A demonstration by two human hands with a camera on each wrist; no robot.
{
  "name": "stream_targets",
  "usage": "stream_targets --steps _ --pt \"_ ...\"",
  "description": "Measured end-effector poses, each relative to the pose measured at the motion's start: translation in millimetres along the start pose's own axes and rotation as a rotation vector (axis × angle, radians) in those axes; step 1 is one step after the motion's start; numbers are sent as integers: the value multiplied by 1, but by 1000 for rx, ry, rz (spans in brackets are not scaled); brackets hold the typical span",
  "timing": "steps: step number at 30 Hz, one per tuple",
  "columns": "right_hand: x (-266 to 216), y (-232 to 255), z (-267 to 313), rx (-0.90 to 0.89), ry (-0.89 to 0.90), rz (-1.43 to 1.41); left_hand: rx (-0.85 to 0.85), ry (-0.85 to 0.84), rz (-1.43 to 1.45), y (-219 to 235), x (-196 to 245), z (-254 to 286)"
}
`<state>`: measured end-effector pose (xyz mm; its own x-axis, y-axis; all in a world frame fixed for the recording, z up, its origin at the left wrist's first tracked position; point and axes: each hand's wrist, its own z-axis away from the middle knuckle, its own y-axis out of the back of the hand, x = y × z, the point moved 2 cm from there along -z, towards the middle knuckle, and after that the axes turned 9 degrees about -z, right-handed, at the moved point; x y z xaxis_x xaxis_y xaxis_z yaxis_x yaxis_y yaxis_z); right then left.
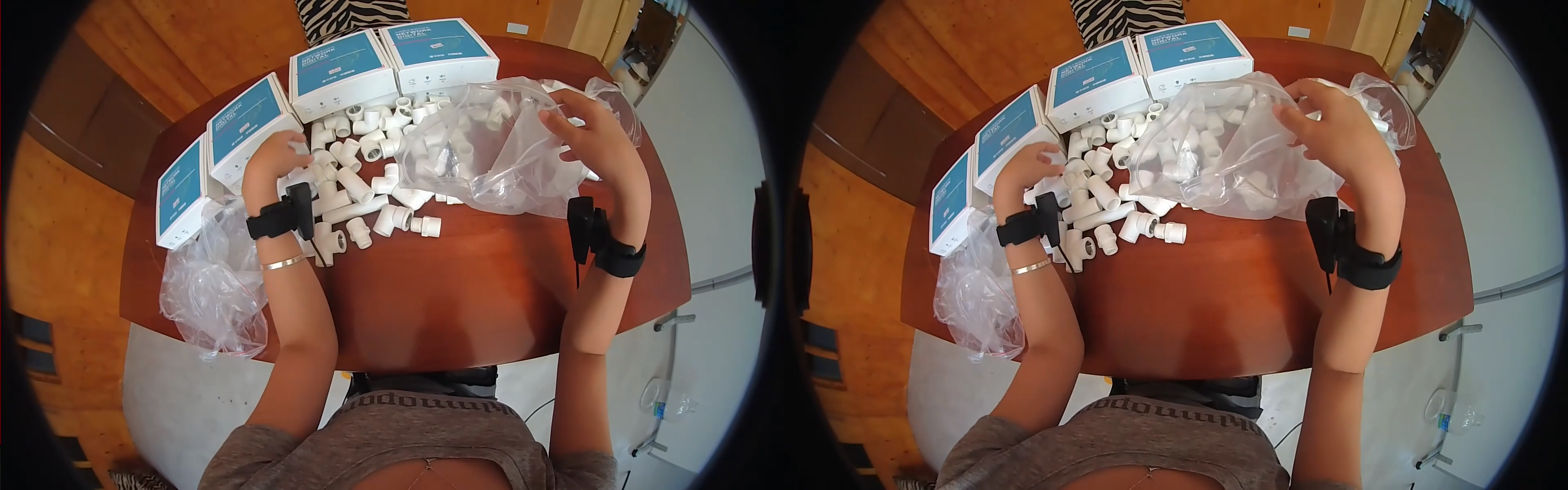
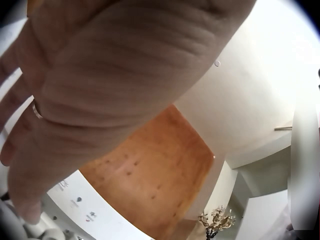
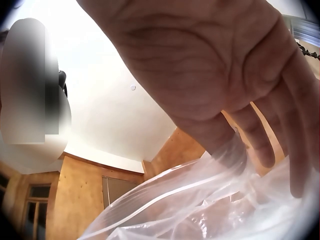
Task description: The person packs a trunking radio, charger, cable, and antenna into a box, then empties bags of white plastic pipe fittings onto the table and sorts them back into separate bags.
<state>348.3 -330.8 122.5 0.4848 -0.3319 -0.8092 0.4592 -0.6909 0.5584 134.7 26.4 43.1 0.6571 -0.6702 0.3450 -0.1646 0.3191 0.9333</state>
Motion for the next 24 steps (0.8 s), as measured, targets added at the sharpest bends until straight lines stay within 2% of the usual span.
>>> stream_targets --steps 1,2,4,9,11,13,14,16,17,19,20,22,24 --pt "1 0 0 1 -10 -5 -31 98 -21 0 -10 1" --pt "1 -1 0 1 -21 -9 -32 97 -27 0 -17 0" --pt "0 0 2 0 -25 -6 -191 151 94 -3 -28 0" --pt "-2 -1 4 -22 -35 9 -225 177 122 -3 -34 0" --pt "-4 -2 6 -11 14 20 -231 165 131 -2 -36 -3" --pt "-7 -4 9 -4 29 12 -197 -52 105 3 -29 -3" --pt "-8 -5 9 3 45 3 -197 -54 105 5 -24 0" --pt "-8 -6 9 -7 56 24 -98 -212 262 13 -6 12" --pt "-9 -7 9 -20 68 46 -96 -213 263 17 6 19" --pt "-11 -11 10 -28 77 53 -65 -469 520 28 38 35" --pt "-12 -13 9 -36 85 59 -61 -470 520 33 55 44" --pt "-8 -19 8 -45 145 70 -227 -564 612 36 94 59" --pt "-11 -22 8 -54 207 80 -373 -577 597 25 126 62"
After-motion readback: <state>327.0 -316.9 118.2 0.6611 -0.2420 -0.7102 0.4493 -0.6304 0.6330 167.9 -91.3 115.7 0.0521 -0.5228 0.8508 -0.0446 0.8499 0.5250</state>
